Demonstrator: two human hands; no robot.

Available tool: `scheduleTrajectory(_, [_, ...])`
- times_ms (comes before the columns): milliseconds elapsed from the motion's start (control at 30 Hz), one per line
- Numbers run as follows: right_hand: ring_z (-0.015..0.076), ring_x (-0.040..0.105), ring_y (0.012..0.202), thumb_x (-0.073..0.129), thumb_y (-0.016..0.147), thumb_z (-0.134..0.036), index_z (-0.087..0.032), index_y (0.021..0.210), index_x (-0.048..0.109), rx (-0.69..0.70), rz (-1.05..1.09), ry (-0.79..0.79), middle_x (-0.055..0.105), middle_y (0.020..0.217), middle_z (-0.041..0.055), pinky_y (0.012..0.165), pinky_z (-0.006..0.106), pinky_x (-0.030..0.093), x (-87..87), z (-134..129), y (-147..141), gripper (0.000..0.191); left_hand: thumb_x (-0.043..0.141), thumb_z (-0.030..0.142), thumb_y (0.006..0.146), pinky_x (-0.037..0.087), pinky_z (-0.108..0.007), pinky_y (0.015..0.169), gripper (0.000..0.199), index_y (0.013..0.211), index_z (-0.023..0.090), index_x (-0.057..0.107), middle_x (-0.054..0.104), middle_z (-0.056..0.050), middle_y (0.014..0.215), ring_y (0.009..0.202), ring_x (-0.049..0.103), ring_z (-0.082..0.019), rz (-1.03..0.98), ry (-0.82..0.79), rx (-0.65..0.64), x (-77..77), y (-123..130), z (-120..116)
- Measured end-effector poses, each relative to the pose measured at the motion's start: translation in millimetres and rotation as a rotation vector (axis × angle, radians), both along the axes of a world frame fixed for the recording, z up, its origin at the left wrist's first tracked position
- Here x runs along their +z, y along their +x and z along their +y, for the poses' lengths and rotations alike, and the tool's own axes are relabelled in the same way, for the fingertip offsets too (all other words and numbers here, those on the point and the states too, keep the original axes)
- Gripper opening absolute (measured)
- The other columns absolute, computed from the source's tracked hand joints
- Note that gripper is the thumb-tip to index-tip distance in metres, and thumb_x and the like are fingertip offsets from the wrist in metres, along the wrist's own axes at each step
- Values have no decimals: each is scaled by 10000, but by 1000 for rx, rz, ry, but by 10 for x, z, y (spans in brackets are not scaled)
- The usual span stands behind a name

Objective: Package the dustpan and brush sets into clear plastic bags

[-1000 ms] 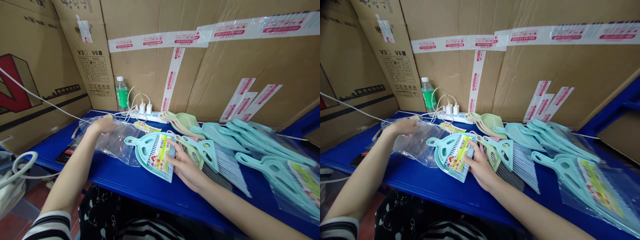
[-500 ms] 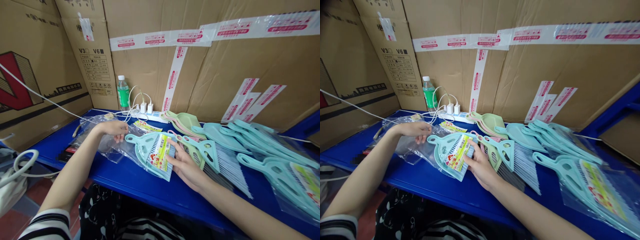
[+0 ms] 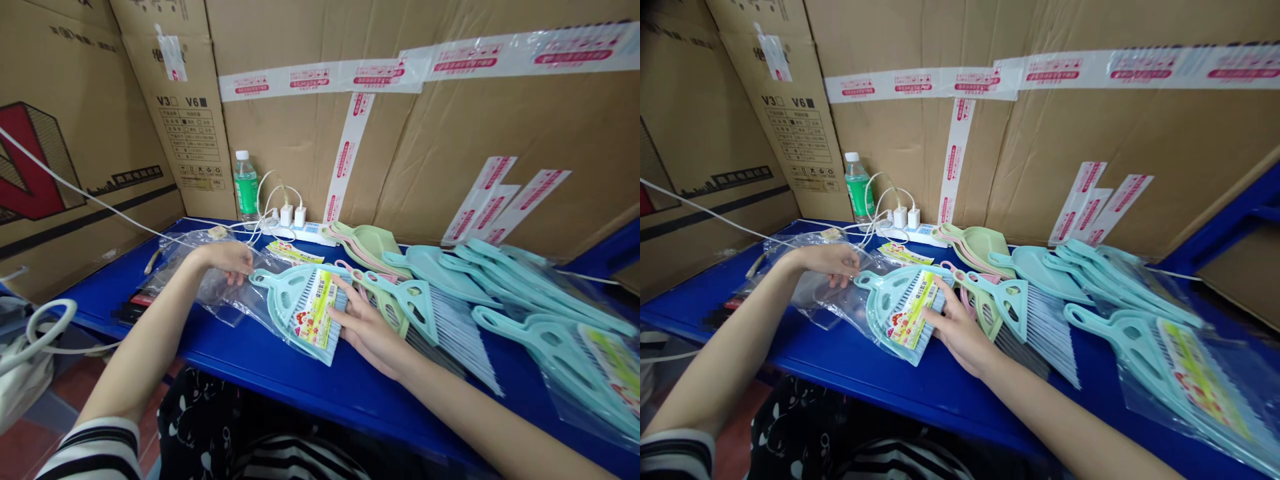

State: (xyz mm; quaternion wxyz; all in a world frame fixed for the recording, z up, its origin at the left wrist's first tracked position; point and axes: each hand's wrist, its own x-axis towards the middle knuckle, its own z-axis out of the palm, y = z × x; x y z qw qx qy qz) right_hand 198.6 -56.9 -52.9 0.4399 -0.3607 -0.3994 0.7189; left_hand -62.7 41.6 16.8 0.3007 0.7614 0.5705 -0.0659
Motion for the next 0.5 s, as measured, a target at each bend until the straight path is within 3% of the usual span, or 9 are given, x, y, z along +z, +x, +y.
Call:
scheduleTrajectory(300, [195, 585, 1151, 704, 766, -208, -301, 1488, 252, -44, 1, -37, 660, 1189, 49, 1067, 426, 385, -4, -10, -24, 856, 496, 118, 612, 338, -216, 555, 132, 500, 181, 528, 588, 23, 519, 548, 518, -123, 137, 203, -21, 10, 47, 8])
scheduleTrajectory(500, [197, 599, 1127, 694, 741, -152, -271, 1430, 371, -52, -23, -48, 668, 1036, 31, 1079, 421, 378, 1, 0, -13, 770, 486, 125, 606, 339, -217, 566, 119, 503, 180, 510, 576, 22, 523, 566, 519, -129, 180, 249, -23, 29, 12, 6])
